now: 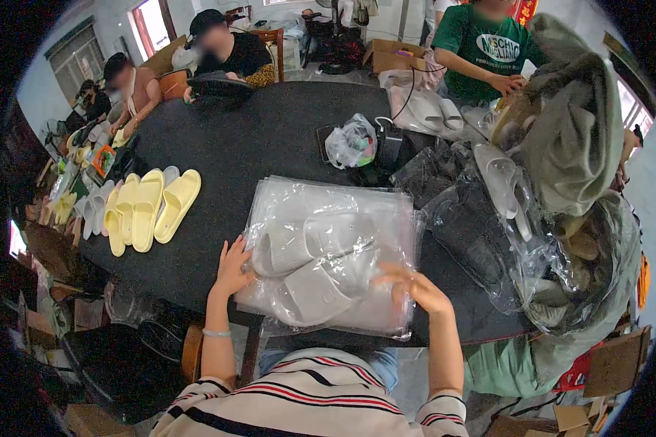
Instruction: The person places pairs of slippers into clear plastic bags on a table. They handle slippers of various colors, including pink, white, yellow, and black, placing them into bags and arranging them on the table. The person works alongside others in a room filled with boxes and supplies.
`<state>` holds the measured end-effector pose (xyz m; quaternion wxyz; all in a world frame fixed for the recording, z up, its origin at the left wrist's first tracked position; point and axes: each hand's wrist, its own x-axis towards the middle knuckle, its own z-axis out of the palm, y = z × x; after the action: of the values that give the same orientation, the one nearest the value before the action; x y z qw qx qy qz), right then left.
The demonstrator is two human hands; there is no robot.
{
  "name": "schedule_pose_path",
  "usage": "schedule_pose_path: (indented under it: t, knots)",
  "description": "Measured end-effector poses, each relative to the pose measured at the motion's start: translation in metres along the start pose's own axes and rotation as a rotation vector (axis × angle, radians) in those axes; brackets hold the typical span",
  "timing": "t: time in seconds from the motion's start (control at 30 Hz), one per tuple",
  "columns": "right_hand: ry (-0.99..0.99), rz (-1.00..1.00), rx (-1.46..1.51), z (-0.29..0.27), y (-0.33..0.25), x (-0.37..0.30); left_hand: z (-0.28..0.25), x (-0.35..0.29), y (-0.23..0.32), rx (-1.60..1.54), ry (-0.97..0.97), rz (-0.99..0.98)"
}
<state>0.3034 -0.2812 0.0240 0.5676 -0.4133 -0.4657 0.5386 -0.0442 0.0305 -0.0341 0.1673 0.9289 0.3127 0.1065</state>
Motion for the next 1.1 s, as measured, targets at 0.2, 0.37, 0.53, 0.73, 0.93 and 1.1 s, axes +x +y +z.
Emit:
schedule_pose_path:
  t: [0.2,0.37,0.53,0.73,0.93,1.1]
  knots:
    - [-0.179,-0.272,0.113,0.011,0.000,-0.001,-0.003,0.002,0.008,-0.076,0.026,-0.035]
    - [0.065,-0.257,0.840,0.005,0.026,0.007,-0.001,-0.001,0.013,-0.005,0.157,-0.044]
    - [-0.014,-0.002,-0.590,-0.013,0.025,0.020,-0.002,0.001,0.029,-0.612,0.280,-0.048]
    - [-0.319,-0.243,-1.149,0.056,0.009,0.078,0.011,0.026,0.041,-0.453,0.275,0.001]
    - [-0.334,-0.342,-1.382,0.068,0.070,0.117,0.040,0.030,0.029,-0.659,0.338,-0.116]
    - [-0.224,-0.130,-1.447,0.071,0.049,0.103,0.047,0.031,0.021,-0.807,0.416,-0.090]
